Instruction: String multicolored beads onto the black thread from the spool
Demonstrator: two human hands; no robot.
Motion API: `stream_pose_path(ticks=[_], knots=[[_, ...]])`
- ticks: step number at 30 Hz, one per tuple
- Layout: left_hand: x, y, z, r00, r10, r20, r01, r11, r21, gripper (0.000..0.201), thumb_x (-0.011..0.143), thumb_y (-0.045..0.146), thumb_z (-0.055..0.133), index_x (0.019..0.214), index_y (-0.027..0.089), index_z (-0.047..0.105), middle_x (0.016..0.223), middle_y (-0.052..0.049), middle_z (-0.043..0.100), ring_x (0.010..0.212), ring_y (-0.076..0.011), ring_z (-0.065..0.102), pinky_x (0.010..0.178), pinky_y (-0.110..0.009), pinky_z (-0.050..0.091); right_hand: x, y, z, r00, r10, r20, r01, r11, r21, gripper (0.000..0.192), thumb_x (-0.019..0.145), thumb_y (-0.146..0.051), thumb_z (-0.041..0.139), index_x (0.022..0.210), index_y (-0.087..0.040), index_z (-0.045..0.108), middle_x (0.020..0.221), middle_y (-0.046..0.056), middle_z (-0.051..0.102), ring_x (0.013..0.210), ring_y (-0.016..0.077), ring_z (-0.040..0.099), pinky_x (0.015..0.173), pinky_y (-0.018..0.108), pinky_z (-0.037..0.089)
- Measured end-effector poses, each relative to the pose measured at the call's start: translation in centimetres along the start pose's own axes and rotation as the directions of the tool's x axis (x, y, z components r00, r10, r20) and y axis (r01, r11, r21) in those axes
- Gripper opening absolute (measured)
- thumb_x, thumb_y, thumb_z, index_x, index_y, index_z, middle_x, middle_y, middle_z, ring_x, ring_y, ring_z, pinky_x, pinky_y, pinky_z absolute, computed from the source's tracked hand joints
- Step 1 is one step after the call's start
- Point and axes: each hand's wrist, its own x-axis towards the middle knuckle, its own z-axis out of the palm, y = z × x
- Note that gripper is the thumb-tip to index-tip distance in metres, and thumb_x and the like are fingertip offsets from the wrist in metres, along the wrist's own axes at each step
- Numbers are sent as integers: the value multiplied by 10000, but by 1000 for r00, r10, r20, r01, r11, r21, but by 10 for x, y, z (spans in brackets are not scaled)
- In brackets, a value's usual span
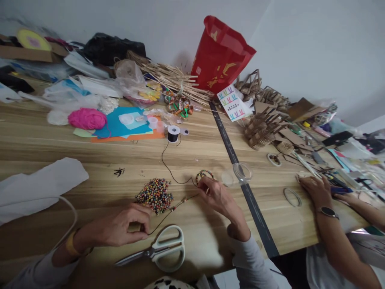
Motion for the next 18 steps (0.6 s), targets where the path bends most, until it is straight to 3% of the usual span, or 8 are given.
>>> stream_pose_path(ticks=[5, 9, 11, 14, 18], knots=[[-2, 2, -3, 997, -41, 70, 37, 998, 60, 95, 764, 101, 598, 688, 158, 602, 686, 22, 587, 723, -122, 570, 741, -217, 396, -13, 6, -8, 980, 87, 179, -56, 983, -174, 70, 796, -119, 497, 782, -167, 546, 690, 9, 596, 611, 123, 552, 584, 212, 386], [-1, 2, -5, 997, -43, 69, 40, 998, 54, 95, 761, 94, 589, 688, 155, 585, 688, 24, 572, 691, -110, 548, 695, -204, 384, -11, -11, -5, 991, 77, 106, -35, 934, -354, 67, 807, -129, 533, 851, -165, 567, 810, 41, 614, 685, 145, 570, 637, 237, 383], [0, 2, -5, 996, -53, 65, 50, 997, 54, 95, 763, 93, 578, 690, 155, 581, 687, 22, 573, 679, -108, 543, 665, -199, 377, -7, -28, 2, 992, -28, 120, 62, 956, -287, 74, 832, -138, 532, 890, -168, 566, 847, 40, 603, 698, 137, 564, 641, 231, 382], [1, 0, -4, 997, -75, 30, 73, 995, 72, 98, 763, 86, 559, 694, 154, 576, 710, 14, 588, 698, -113, 549, 661, -199, 369, 2, -52, 18, 955, -195, 222, 211, 976, -50, 144, 846, -167, 565, 990, -176, 558, 863, 20, 594, 656, 109, 553, 601, 208, 377], [2, -6, -4, 994, -98, -40, 101, 991, 87, 111, 759, 78, 529, 692, 154, 576, 725, 5, 596, 701, -119, 542, 658, -207, 359, 11, -67, 40, 857, -370, 359, 347, 929, 130, 211, 825, -230, 640, 1013, -167, 566, 840, 15, 614, 699, 117, 574, 620, 204, 387]])
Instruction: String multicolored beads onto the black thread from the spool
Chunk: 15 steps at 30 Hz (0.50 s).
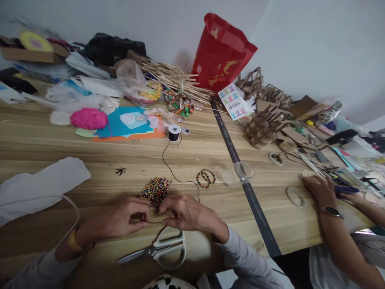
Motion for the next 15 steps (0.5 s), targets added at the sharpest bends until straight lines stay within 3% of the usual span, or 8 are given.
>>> stream_pose_path(ticks=[5, 11, 15], knots=[[1, -9, 1, 1000, -1, -24, 1, 1000, 5, 103, 733, 71, 523, 686, 153, 564, 706, 6, 588, 670, -117, 520, 634, -208, 346, -5, -8, 4, 990, -25, 136, 35, 997, -74, 161, 800, -233, 668, 935, -180, 597, 861, 11, 629, 787, 136, 579, 666, 216, 388], [2, -11, 1, 1000, 2, -28, -2, 1000, 6, 114, 741, 80, 510, 658, 152, 539, 663, 14, 558, 628, -105, 487, 610, -200, 332, -22, -38, 19, 982, -54, 179, 106, 950, -295, 360, 808, -272, 624, 1129, -142, 527, 997, 83, 609, 892, 186, 561, 742, 275, 422], [2, -9, 1, 1000, -5, -30, 6, 1000, 5, 115, 753, 93, 504, 662, 150, 544, 670, 6, 562, 641, -111, 499, 614, -202, 342, -24, -46, 39, 983, -104, 152, 164, 874, -458, 152, 774, -124, 609, 919, -129, 563, 792, 75, 623, 721, 187, 558, 599, 280, 424]])
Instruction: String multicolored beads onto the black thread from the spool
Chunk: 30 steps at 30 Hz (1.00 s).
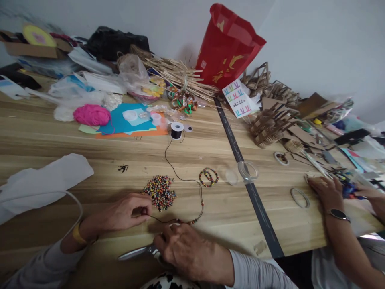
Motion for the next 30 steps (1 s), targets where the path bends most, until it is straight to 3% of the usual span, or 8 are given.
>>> stream_pose_path(ticks=[4, 7, 11, 14, 16, 20, 26, 30], knots=[[1, 1, 0, 1000, -12, 1, 12, 1000, -16, 106, 757, 100, 508, 674, 149, 555, 683, 1, 578, 652, -114, 512, 620, -201, 354, 4, -6, 1, 995, -96, -2, 96, 994, -50, 164, 724, -93, 633, 867, -134, 562, 706, 53, 612, 622, 181, 539, 485, 282, 369], [1, 0, 1, 1000, -20, 2, 20, 999, -32, 101, 759, 110, 522, 673, 148, 558, 681, 1, 581, 646, -114, 513, 616, -203, 356, 8, -1, -7, 990, -124, -69, 127, 991, 41, 145, 808, -234, 628, 897, -147, 554, 721, 35, 608, 612, 160, 536, 507, 270, 369], [2, 0, 1, 999, -34, -15, 33, 999, -39, 82, 766, 125, 542, 690, 145, 566, 698, -4, 585, 670, -125, 522, 631, -214, 361, 17, 23, -14, 985, 18, -172, 22, 974, 227, 246, 877, -372, 577, 1017, -176, 525, 961, 45, 603, 806, 150, 577, 644, 239, 413], [2, 0, 0, 998, -64, -20, 63, 997, -43, 73, 761, 123, 543, 698, 145, 572, 702, -7, 583, 665, -127, 520, 620, -215, 365, 26, 42, -4, 954, 112, -279, -25, 954, 297, 253, 891, -376, 561, 1029, -172, 505, 952, 49, 588, 840, 153, 575, 655, 232, 415], [2, 0, 1, 996, -82, -22, 81, 995, -51, 68, 746, 108, 542, 699, 144, 573, 702, -8, 584, 661, -125, 518, 613, -211, 369, 32, 50, 8, 937, 117, -330, -18, 958, 286, 247, 897, -382, 552, 1002, -163, 509, 923, 54, 591, 843, 158, 577, 653, 234, 416], [3, -3, 3, 994, -97, -52, 93, 994, -58, 65, 740, 119, 545, 681, 141, 561, 675, -4, 570, 639, -123, 507, 595, -214, 362, 37, 53, 28, 897, 11, -442, 80, 979, 188, 157, 947, -303, 480, 959, -152, 522, 847, 53, 605, 776, 143, 581, 619, 229, 412], [3, -10, 4, 995, -77, -58, 71, 992, -106, 57, 749, 148, 538, 711, 138, 578, 662, 0, 555, 617, -117, 489, 574, -208, 364, 38, 55, 36, 819, -60, -570, 145, 984, 105, 167, 966, -224, 425, 884, -151, 551, 757, 40, 590, 676, 127, 556, 587, 232, 422], [3, -10, 2, 995, -72, -64, 63, 988, -141, 77, 759, 168, 534, 733, 137, 599, 672, -3, 574, 622, -116, 498, 577, -204, 375, 38, 59, 41, 802, -72, -593, 162, 982, 99, 135, 953, -197, 445, 904, -152, 562, 781, 46, 595, 709, 127, 559, 599, 233, 430]])
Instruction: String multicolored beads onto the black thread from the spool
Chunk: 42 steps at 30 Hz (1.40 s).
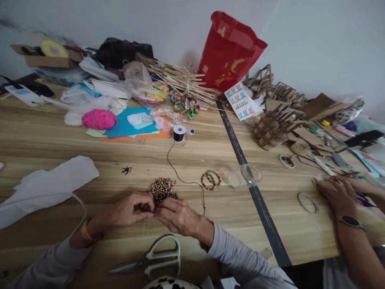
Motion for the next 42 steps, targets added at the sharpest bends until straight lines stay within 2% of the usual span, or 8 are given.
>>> stream_pose_path(ticks=[9, 14, 21, 30, 36, 42], knots=[[-1, 8, -4, 1000, -23, 0, 23, 1000, 10, 170, 825, 262, 521, 777, 133, 619, 722, -20, 615, 666, -134, 527, 629, -227, 390, 0, 0, 1, 996, -11, -92, 9, 1000, -27, 85, 928, -194, 488, 925, -155, 564, 819, 51, 614, 732, 133, 568, 604, 236, 438], [-1, 7, -2, 1000, -5, -25, 5, 1000, 16, 158, 832, 248, 517, 766, 143, 614, 727, -13, 628, 674, -133, 535, 643, -226, 394, -1, 0, 2, 998, 7, -59, -9, 1000, -29, 97, 933, -198, 476, 921, -155, 562, 827, 59, 609, 745, 133, 567, 607, 232, 443], [-1, 3, 2, 999, 15, -46, -14, 1000, 27, 144, 823, 228, 527, 745, 141, 612, 717, -14, 632, 661, -129, 534, 639, -226, 387, 0, 0, 4, 996, 25, -84, -24, 1000, 21, 93, 924, -222, 509, 935, -149, 565, 842, 67, 631, 767, 140, 579, 615, 239, 458], [0, 5, 1, 998, -49, -41, 50, 998, 30, 111, 791, 200, 543, 738, 133, 614, 713, -22, 626, 665, -136, 545, 629, -224, 392, 3, -2, 0, 991, 0, -133, 7, 998, 55, 86, 911, -165, 522, 952, -129, 589, 857, 70, 640, 753, 142, 569, 621, 246, 463], [0, 3, 2, 996, -53, -72, 53, 999, 6, 99, 769, 178, 530, 722, 136, 606, 647, 5, 581, 582, -105, 481, 559, -195, 364, 4, -1, -2, 992, 0, -129, 3, 1000, 21, 93, 913, -162, 514, 943, -129, 596, 851, 68, 641, 753, 147, 564, 618, 251, 449], [1, 3, 4, 994, -66, -83, 66, 998, -6, 116, 770, 196, 523, 715, 132, 604, 640, 3, 566, 585, -105, 476, 564, -195, 362, 3, 0, -3, 994, -15, -106, 9, 998, -60, 106, 912, -155, 507, 951, -129, 602, 841, 63, 640, 755, 155, 559, 603, 256, 431]])
